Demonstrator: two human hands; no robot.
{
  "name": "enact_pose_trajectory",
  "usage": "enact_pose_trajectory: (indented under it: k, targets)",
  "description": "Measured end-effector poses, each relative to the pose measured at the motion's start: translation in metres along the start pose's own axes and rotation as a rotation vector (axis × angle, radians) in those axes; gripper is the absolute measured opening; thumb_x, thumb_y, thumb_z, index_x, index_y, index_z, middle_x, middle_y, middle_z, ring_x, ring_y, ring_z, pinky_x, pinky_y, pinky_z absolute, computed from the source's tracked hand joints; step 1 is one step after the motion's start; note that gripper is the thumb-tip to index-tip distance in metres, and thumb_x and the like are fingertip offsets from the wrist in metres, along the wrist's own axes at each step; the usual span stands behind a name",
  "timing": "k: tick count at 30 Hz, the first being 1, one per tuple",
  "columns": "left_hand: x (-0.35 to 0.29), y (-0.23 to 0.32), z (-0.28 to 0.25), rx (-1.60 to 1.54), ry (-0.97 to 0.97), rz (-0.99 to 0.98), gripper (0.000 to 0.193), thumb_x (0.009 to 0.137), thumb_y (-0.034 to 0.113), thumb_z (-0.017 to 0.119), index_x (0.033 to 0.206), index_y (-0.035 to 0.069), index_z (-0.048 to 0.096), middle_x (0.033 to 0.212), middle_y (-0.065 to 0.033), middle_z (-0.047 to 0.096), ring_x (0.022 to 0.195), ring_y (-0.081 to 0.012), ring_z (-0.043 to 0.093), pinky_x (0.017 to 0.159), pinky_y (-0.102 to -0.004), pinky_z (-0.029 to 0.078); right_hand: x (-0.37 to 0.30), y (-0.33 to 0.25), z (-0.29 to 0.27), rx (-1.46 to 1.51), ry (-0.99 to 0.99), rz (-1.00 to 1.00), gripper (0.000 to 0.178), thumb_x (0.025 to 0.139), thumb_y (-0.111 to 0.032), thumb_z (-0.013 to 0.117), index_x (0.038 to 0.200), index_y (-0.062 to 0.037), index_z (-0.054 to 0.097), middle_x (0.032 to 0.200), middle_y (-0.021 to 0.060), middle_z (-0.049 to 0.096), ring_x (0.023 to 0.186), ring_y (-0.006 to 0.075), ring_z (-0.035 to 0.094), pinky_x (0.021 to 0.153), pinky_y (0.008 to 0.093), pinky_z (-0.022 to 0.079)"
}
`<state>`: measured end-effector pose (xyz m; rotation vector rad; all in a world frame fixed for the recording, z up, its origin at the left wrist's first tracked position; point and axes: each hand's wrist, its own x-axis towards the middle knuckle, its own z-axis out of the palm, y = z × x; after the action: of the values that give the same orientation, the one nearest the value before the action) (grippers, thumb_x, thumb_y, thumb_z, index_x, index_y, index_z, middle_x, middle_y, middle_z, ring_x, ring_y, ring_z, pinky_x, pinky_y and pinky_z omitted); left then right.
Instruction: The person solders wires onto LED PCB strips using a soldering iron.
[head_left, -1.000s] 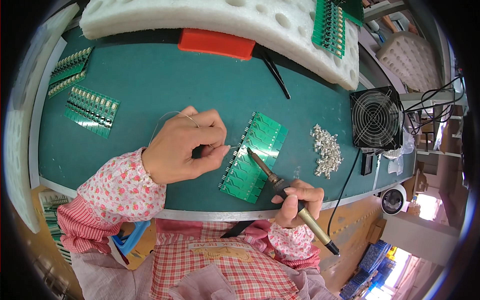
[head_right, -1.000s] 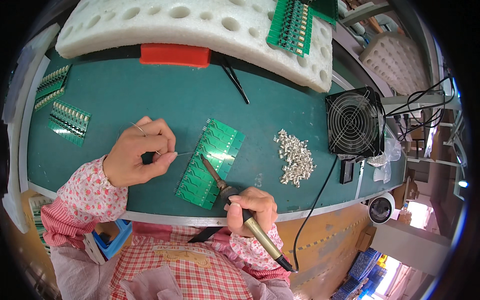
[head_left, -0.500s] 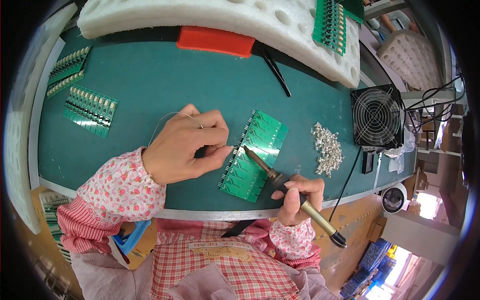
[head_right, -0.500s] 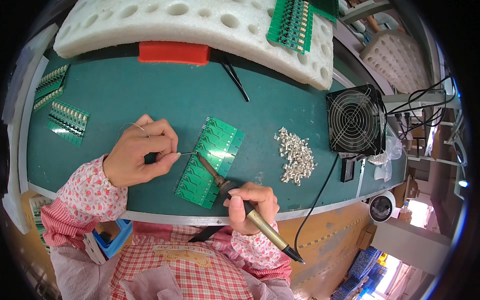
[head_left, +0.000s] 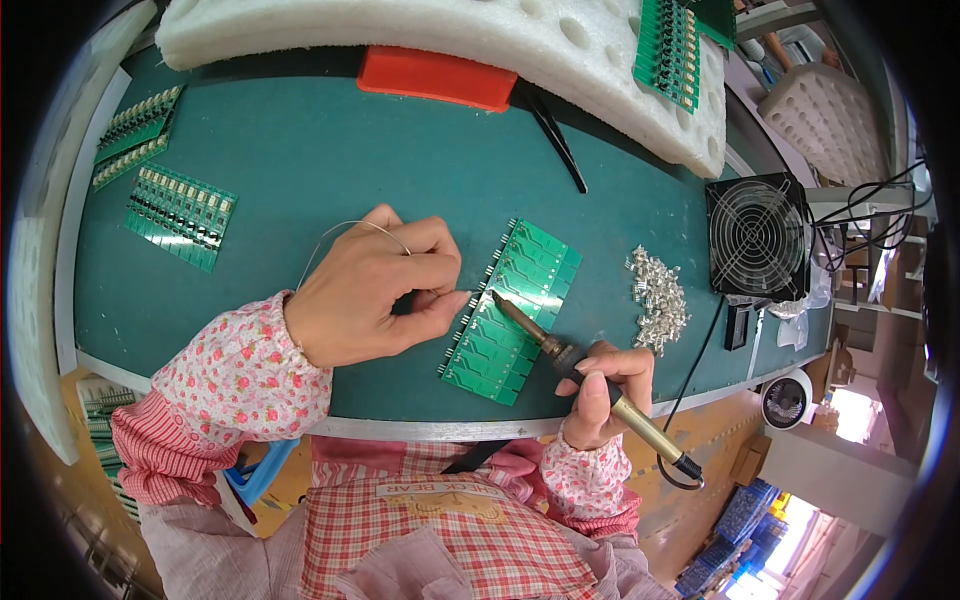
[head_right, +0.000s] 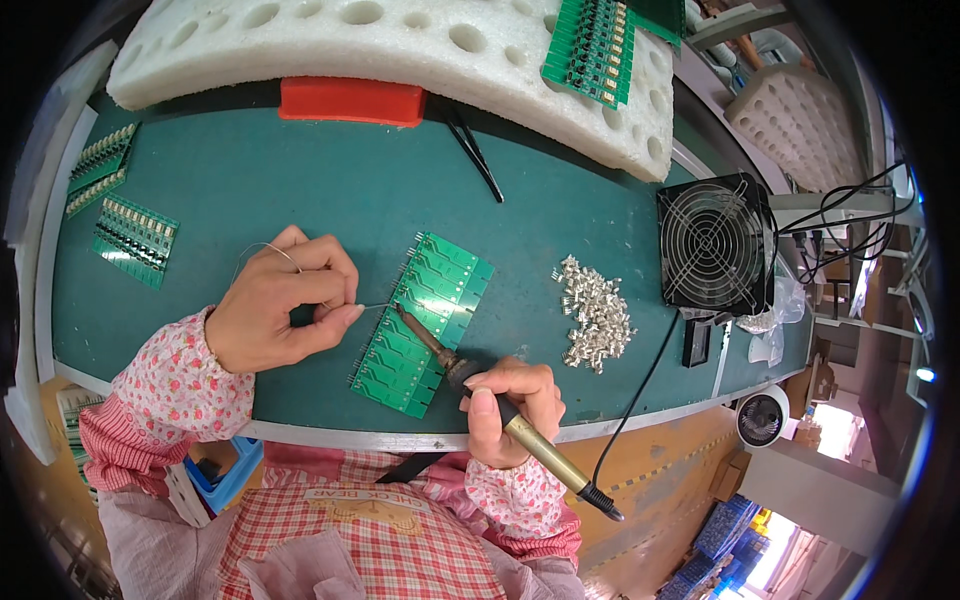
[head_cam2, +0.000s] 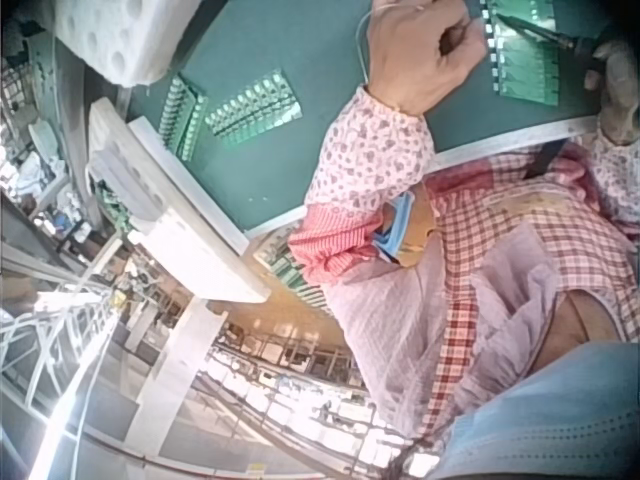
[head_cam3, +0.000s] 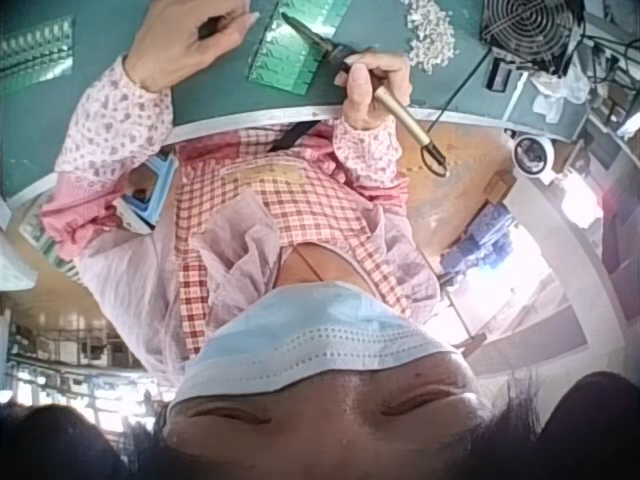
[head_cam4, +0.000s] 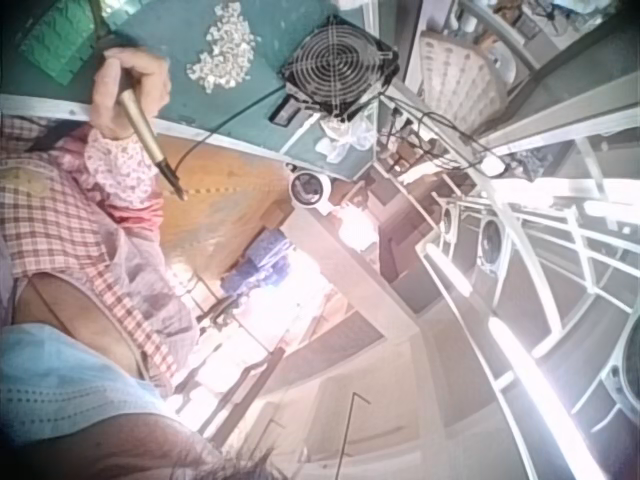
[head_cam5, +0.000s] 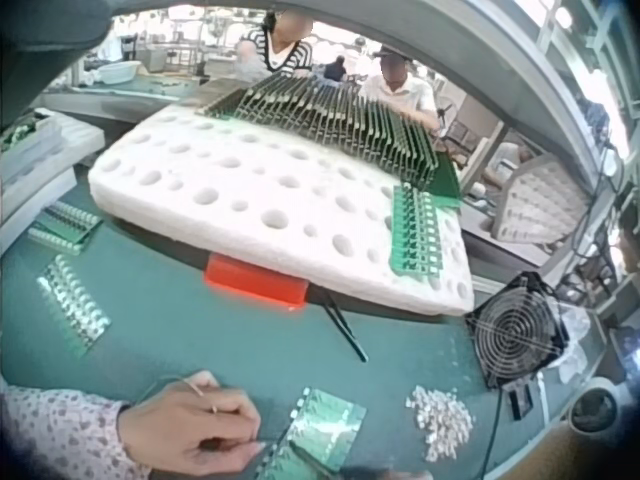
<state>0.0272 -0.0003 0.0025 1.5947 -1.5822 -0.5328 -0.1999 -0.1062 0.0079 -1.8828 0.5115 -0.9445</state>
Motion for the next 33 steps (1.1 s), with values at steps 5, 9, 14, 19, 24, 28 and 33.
enact_pose_trajectory:
  k: [5, 9, 14, 19, 24, 28, 33]
  targets:
    - [0.0003, 0.0016, -0.0019, -0.004, -0.002, -0.036, 0.022, 0.073, 0.009, 0.065, 0.059, 0.009, 0.047, 0.072, 0.0000, 0.055, 0.056, -0.0144, 0.044, 0.062, -0.0291, 0.030, -0.0024, 0.0004, -0.0011, 0.069, 0.083, 0.011, 0.015, 0.083, -0.011, 0.057, 0.086, 0.0014, 0.049, 0.059, 0.0080, 0.055, 0.047, 0.0105, 0.052, 0.043, 0.0222, 0.041]
    - [-0.0001, 0.0002, -0.0005, 0.004, 0.002, -0.023, 0.022, 0.074, 0.010, 0.065, 0.060, 0.009, 0.048, 0.072, -0.0001, 0.055, 0.055, -0.0146, 0.044, 0.061, -0.0290, 0.029, -0.0030, -0.0017, 0.0007, 0.072, 0.090, 0.063, 0.015, 0.083, -0.010, 0.057, 0.087, 0.0018, 0.048, 0.060, 0.0080, 0.054, 0.048, 0.0106, 0.053, 0.044, 0.0215, 0.041]
    - [-0.0003, -0.0002, -0.0004, 0.009, 0.003, -0.003, 0.022, 0.074, 0.011, 0.065, 0.060, 0.009, 0.048, 0.072, 0.0004, 0.054, 0.055, -0.0145, 0.044, 0.061, -0.0288, 0.029, -0.0011, -0.0025, -0.0005, 0.000, -0.011, 0.053, 0.013, 0.083, -0.008, 0.056, 0.087, 0.0019, 0.048, 0.063, 0.0092, 0.056, 0.049, 0.0114, 0.055, 0.045, 0.0218, 0.043]
    - [0.0010, 0.0007, 0.0008, 0.031, 0.000, -0.005, 0.022, 0.074, 0.010, 0.066, 0.061, 0.009, 0.048, 0.072, 0.0008, 0.053, 0.054, -0.0143, 0.044, 0.061, -0.0288, 0.029, -0.0003, -0.0008, -0.0014, 0.000, -0.031, 0.043, 0.013, 0.083, -0.008, 0.057, 0.087, 0.0018, 0.049, 0.063, 0.0098, 0.058, 0.049, 0.0119, 0.055, 0.045, 0.0222, 0.043]
    - [0.0007, -0.0005, 0.0020, 0.045, 0.017, 0.015, 0.022, 0.073, 0.010, 0.066, 0.062, 0.009, 0.048, 0.071, 0.0010, 0.051, 0.054, -0.0145, 0.044, 0.061, -0.0291, 0.029, 0.0001, 0.0009, -0.0013, 0.004, -0.046, 0.010, 0.013, 0.082, -0.009, 0.057, 0.086, 0.0014, 0.049, 0.064, 0.0103, 0.058, 0.049, 0.0123, 0.055, 0.046, 0.0230, 0.043]
    - [-0.0001, -0.0008, 0.0026, 0.060, 0.016, 0.018, 0.021, 0.073, 0.010, 0.067, 0.062, 0.009, 0.049, 0.070, 0.0011, 0.051, 0.054, -0.0145, 0.044, 0.061, -0.0291, 0.029, -0.0004, -0.0001, 0.0005, -0.003, -0.035, 0.008, 0.013, 0.082, -0.009, 0.058, 0.085, 0.0011, 0.050, 0.064, 0.0102, 0.059, 0.048, 0.0124, 0.054, 0.046, 0.0233, 0.043]
    - [0.0004, 0.0019, -0.0004, 0.061, -0.033, -0.018, 0.021, 0.073, 0.009, 0.067, 0.062, 0.008, 0.049, 0.072, 0.0013, 0.053, 0.056, -0.0141, 0.046, 0.063, -0.0289, 0.030, -0.0008, -0.0009, -0.0002, -0.021, -0.023, 0.011, 0.013, 0.081, -0.008, 0.058, 0.085, 0.0009, 0.050, 0.064, 0.0093, 0.058, 0.048, 0.0121, 0.054, 0.046, 0.0232, 0.042]
